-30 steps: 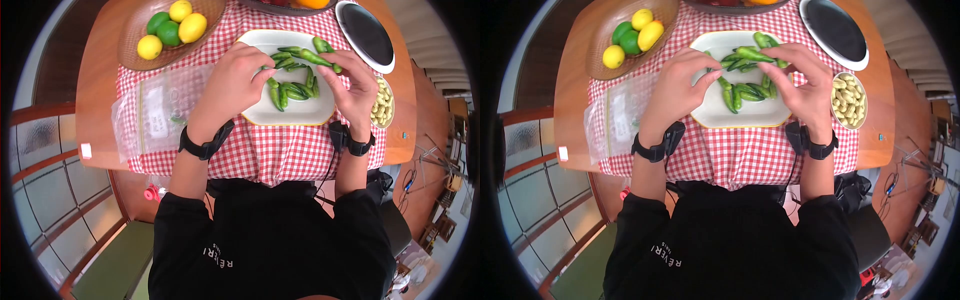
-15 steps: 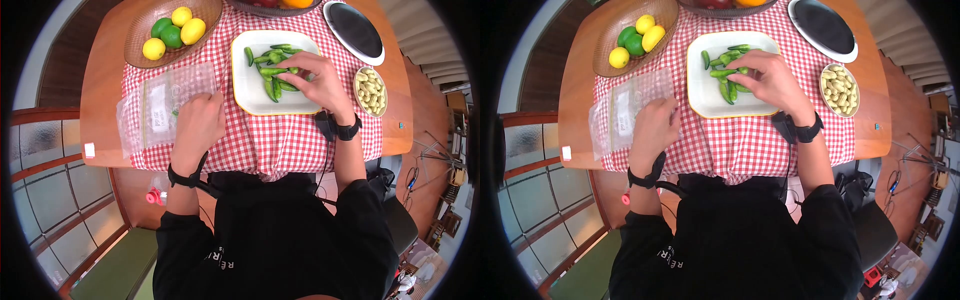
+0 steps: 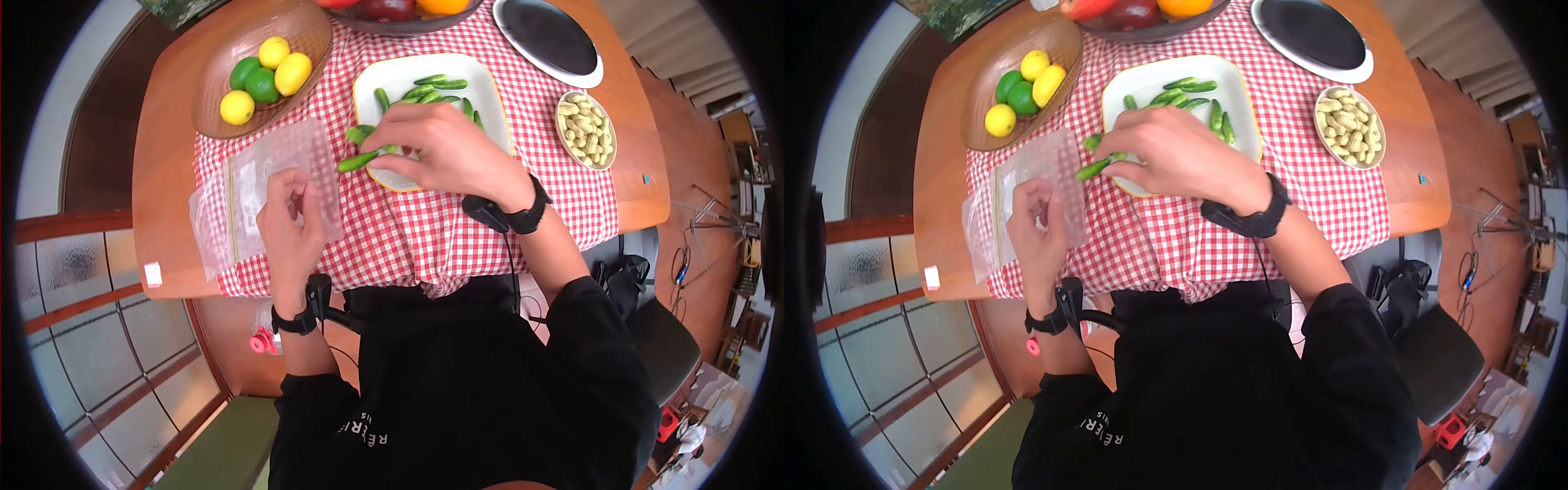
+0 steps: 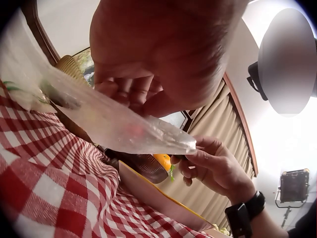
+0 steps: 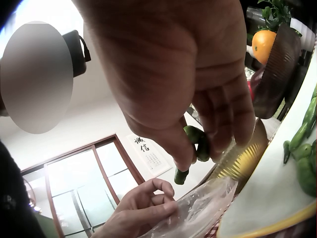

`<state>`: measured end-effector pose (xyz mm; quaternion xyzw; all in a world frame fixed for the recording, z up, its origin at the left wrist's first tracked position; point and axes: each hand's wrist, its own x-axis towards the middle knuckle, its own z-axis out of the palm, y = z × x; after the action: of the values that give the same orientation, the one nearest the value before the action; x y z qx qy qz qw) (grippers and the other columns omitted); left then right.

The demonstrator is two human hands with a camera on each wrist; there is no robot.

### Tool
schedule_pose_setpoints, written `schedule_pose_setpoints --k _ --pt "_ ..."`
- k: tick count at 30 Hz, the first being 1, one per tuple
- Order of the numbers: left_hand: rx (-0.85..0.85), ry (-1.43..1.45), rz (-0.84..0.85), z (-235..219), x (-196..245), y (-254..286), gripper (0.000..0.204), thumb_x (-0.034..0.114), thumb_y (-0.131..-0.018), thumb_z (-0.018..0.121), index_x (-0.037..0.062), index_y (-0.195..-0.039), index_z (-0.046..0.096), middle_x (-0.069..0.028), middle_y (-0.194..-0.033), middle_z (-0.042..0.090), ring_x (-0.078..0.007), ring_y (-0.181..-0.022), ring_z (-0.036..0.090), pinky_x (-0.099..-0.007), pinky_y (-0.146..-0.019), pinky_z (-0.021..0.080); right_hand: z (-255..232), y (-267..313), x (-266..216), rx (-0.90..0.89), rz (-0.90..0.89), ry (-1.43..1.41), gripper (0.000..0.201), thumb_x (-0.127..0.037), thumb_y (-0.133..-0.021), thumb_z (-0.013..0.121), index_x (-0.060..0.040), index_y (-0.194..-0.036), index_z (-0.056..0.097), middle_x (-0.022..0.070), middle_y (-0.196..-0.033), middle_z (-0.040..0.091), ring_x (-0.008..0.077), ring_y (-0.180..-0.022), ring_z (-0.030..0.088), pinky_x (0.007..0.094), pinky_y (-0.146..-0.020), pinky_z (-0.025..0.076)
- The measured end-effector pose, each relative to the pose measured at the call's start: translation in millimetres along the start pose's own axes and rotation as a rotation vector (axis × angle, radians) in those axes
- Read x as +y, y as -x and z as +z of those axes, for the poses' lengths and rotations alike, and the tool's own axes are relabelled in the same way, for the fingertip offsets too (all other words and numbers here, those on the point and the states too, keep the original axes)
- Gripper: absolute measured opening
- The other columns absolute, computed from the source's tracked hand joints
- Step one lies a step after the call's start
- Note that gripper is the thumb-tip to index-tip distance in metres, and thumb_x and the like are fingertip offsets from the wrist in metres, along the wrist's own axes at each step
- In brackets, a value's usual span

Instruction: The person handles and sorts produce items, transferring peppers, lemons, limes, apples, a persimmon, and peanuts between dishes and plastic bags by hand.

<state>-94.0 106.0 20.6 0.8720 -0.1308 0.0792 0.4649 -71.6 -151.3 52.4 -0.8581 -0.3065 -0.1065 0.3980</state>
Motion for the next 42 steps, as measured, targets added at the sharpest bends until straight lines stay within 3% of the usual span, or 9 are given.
schedule_pose_setpoints --k 9,14,21,23,26,29,33,38,42 --pt "0.062 -0.172 0.244 -3 9 6 0.013 -0.006 -0.095 0.063 -0.0002 -0.106 0.059 -0.0106 -0.086 0.063 -0.021 -0.073 0.062 -0.0338 -0.069 0.051 43 -28 -16 -0.042 -0.1 0.183 0.015 -0.013 -0.083 0.072 -0.0066 -0.097 0.074 0.0127 -0.09 0.068 0.0327 -0.083 0.071 0.0437 -0.067 0.056" --pt "0.186 -0.093 0.229 -7 2 9 0.009 -0.007 -0.098 0.061 -0.0015 -0.104 0.058 -0.007 -0.096 0.061 -0.0152 -0.084 0.057 -0.0289 -0.081 0.05 66 -37 -15 -0.144 -0.113 0.2 0.015 -0.012 -0.078 0.073 -0.0017 -0.089 0.069 0.0184 -0.08 0.068 0.0368 -0.077 0.071 0.048 -0.065 0.055" --pt "0.312 -0.019 0.324 -9 -16 4 0.009 -0.007 -0.099 0.061 -0.003 -0.106 0.057 -0.0094 -0.101 0.062 -0.0176 -0.094 0.061 -0.0298 -0.087 0.051 76 -42 -19 -0.209 -0.059 -0.178 0.033 -0.013 -0.081 0.074 -0.0016 -0.11 0.063 0.0216 -0.079 0.068 0.0442 -0.08 0.07 0.0522 -0.068 0.055" --pt "0.317 -0.014 0.297 -12 -20 4 0.009 -0.008 -0.098 0.06 -0.0029 -0.106 0.057 -0.0106 -0.102 0.063 -0.0188 -0.094 0.061 -0.0319 -0.088 0.051 54 -37 -23 0.019 -0.145 -0.258 0.036 -0.012 -0.082 0.074 -0.0037 -0.115 0.062 0.0205 -0.081 0.07 0.0433 -0.081 0.071 0.0509 -0.069 0.055" --pt "0.307 -0.007 0.269 -9 -24 3 0.01 -0.008 -0.097 0.06 -0.0027 -0.105 0.057 -0.0117 -0.103 0.062 -0.019 -0.092 0.061 -0.0327 -0.085 0.051 17 -25 -13 -0.041 0.026 -0.139 0.03 -0.01 -0.086 0.071 -0.0056 -0.116 0.071 0.0198 -0.086 0.073 0.0414 -0.082 0.071 0.0489 -0.072 0.057" --pt "0.261 -0.011 0.237 -6 -12 5 0.009 -0.003 -0.098 0.065 -0.0016 -0.105 0.058 -0.0076 -0.096 0.063 -0.0138 -0.086 0.06 -0.0271 -0.078 0.049 -17 -3 13 0.155 0.132 0.03 0.03 -0.012 -0.089 0.072 -0.005 -0.118 0.075 0.0216 -0.091 0.074 0.0398 -0.086 0.073 0.0466 -0.077 0.058" --pt "0.09 -0.089 0.156 -1 -5 3 0.012 0.001 -0.098 0.07 0.0 -0.103 0.059 -0.0026 -0.085 0.062 -0.0083 -0.073 0.051 -0.0251 -0.067 0.042 -68 20 37 -0.02 0.3 0.272 0.041 -0.009 -0.084 0.078 -0.003 -0.124 0.072 0.0227 -0.099 0.075 0.0377 -0.092 0.074 0.0453 -0.083 0.059" --pt "0.013 -0.178 0.363 24 32 6 0.012 -0.001 -0.093 0.072 -0.0004 -0.1 0.063 -0.0119 -0.087 0.065 -0.0251 -0.074 0.064 -0.0334 -0.07 0.052 -73 32 35 -0.289 0.408 0.379 0.047 -0.005 -0.082 0.078 -0.0036 -0.128 0.07 0.0211 -0.1 0.076 0.0375 -0.093 0.075 0.0459 -0.084 0.06" --pt "-0.306 -0.253 0.405 60 59 -12 0.039 -0.005 -0.086 0.073 -0.0005 -0.123 0.064 -0.0221 -0.124 0.062 -0.0402 -0.109 0.064 -0.0452 -0.09 0.055 -41 30 52 -0.376 0.35 0.392 0.042 -0.001 -0.081 0.075 -0.0018 -0.122 0.07 0.0196 -0.106 0.074 0.0379 -0.098 0.073 0.0459 -0.084 0.059"
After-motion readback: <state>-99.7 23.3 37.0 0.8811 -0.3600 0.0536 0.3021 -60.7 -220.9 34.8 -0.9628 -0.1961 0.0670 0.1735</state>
